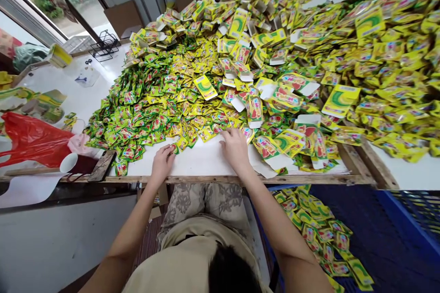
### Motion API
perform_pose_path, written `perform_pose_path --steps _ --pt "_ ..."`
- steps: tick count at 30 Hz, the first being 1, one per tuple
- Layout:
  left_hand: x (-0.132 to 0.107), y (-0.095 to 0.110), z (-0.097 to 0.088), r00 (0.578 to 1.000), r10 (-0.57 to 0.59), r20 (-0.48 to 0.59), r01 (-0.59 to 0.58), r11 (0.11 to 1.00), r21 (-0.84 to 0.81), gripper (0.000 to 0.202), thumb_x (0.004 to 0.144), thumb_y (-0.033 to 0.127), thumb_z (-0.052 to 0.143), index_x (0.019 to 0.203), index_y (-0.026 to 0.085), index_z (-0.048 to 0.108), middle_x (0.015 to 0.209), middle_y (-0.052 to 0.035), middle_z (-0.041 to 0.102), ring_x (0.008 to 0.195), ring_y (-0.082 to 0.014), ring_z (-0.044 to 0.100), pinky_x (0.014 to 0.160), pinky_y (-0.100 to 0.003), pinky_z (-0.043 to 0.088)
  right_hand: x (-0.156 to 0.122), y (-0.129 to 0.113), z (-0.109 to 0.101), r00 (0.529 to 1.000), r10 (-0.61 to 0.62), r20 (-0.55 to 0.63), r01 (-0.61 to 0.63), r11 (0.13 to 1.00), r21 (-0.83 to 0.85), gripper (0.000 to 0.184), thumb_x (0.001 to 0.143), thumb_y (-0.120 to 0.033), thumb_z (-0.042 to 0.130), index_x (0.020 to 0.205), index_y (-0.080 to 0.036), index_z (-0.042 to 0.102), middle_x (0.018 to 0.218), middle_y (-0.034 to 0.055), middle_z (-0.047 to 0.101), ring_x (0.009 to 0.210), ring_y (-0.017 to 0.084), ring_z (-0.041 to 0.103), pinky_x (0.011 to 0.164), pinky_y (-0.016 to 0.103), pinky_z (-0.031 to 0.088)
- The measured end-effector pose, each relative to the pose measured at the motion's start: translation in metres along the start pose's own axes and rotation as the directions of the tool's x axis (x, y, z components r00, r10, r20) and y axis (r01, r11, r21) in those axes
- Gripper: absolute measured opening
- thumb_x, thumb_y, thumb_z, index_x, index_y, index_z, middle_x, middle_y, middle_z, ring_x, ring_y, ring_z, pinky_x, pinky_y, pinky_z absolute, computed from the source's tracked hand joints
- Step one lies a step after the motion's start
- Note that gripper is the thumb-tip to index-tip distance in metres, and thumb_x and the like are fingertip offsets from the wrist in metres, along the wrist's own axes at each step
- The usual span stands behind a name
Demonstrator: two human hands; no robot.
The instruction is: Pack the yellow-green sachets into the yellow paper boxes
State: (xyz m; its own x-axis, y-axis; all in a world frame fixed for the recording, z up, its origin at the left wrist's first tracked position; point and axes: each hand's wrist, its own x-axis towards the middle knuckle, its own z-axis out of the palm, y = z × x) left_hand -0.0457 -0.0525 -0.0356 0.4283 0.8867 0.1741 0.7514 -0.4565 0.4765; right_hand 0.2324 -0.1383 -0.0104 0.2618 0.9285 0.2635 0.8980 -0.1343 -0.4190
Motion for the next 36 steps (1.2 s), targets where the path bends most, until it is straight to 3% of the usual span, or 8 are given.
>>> perform_pose_path --steps 5,13,17,21,23,25,30,36 --pt "0.001 0.003 0.000 1.000 -0.024 -0.002 0.023 0.996 -0.086 0.025 0.085 0.024 0.051 0.105 0.021 0.066 0.118 -0.0099 0.061 0.112 -0.0250 0.055 0.099 -0.043 0.044 -0.008 0.022 -0.004 0.991 0.128 -0.025 -0.130 0.969 -0.210 0.038 0.081 -0.011 0.046 0.118 -0.015 0.057 0.127 0.0190 0.052 0.115 0.035 0.045 0.090 0.050 0.041" --pt "-0.004 0.032 -0.005 0.989 -0.057 -0.138 0.005 0.936 -0.352 0.028 0.085 0.030 0.055 0.110 0.021 0.061 0.122 -0.0113 0.056 0.120 -0.0233 0.049 0.103 -0.043 0.040 -0.011 0.028 -0.033 0.996 0.021 -0.086 -0.023 0.999 -0.029 0.035 0.080 -0.006 0.040 0.104 -0.017 0.064 0.101 0.0135 0.063 0.098 0.028 0.056 0.085 0.042 0.046" --pt "-0.001 0.041 -0.006 0.980 -0.170 0.100 0.190 0.683 -0.705 0.048 0.079 0.050 0.059 0.116 0.019 0.057 0.121 -0.0144 0.056 0.105 -0.0240 0.059 0.082 -0.038 0.053 -0.015 -0.017 -0.052 0.979 -0.186 -0.079 0.201 0.912 0.356 0.031 0.085 -0.009 0.041 0.096 -0.024 0.065 0.099 0.0067 0.067 0.097 0.021 0.061 0.087 0.037 0.049" --pt "0.002 0.045 -0.012 0.878 -0.119 0.464 0.475 0.337 -0.813 0.057 0.077 0.062 0.055 0.111 0.017 0.059 0.109 -0.0142 0.063 0.075 -0.0184 0.064 0.058 -0.031 0.053 -0.023 -0.069 -0.034 0.824 -0.565 0.039 0.414 0.648 0.639 0.032 0.088 -0.009 0.040 0.091 -0.026 0.067 0.100 0.0043 0.068 0.097 0.017 0.062 0.083 0.032 0.051" --pt "0.000 0.035 -0.020 0.886 -0.168 0.432 0.463 0.380 -0.801 0.045 0.073 0.052 0.064 0.101 0.016 0.063 0.102 -0.0106 0.066 0.071 -0.0154 0.062 0.058 -0.027 0.052 -0.024 -0.081 -0.016 0.779 -0.622 0.081 0.416 0.608 0.676 0.031 0.089 -0.011 0.041 0.101 -0.026 0.066 0.110 0.0058 0.065 0.104 0.017 0.060 0.087 0.033 0.051" --pt "-0.004 0.016 -0.030 0.918 -0.315 0.241 0.376 0.494 -0.784 0.036 0.071 0.041 0.068 0.095 0.015 0.064 0.101 -0.0083 0.066 0.076 -0.0151 0.062 0.065 -0.027 0.051 -0.019 -0.083 0.002 0.806 -0.585 0.090 0.390 0.639 0.663 0.031 0.088 -0.015 0.045 0.111 -0.026 0.062 0.115 0.0077 0.063 0.110 0.019 0.057 0.092 0.037 0.049" --pt "-0.014 -0.036 -0.051 0.830 -0.455 -0.322 0.300 0.851 -0.431 0.025 0.080 0.030 0.056 0.101 0.017 0.060 0.105 -0.0089 0.061 0.100 -0.0216 0.057 0.089 -0.037 0.046 0.011 -0.084 0.043 0.882 -0.459 0.103 0.361 0.801 0.478 0.039 0.085 -0.010 0.044 0.120 -0.022 0.057 0.114 0.0103 0.061 0.110 0.023 0.055 0.094 0.042 0.046" --pt "-0.021 -0.022 -0.043 0.908 -0.220 -0.356 0.269 0.959 0.092 0.031 0.079 0.023 0.057 0.110 0.018 0.058 0.134 -0.0151 0.043 0.130 -0.0329 0.034 0.106 -0.050 0.029 0.037 -0.096 0.074 0.851 -0.491 0.187 0.469 0.871 0.148 0.049 0.083 -0.007 0.047 0.131 -0.018 0.050 0.125 0.0136 0.055 0.121 0.030 0.043 0.105 0.048 0.031"
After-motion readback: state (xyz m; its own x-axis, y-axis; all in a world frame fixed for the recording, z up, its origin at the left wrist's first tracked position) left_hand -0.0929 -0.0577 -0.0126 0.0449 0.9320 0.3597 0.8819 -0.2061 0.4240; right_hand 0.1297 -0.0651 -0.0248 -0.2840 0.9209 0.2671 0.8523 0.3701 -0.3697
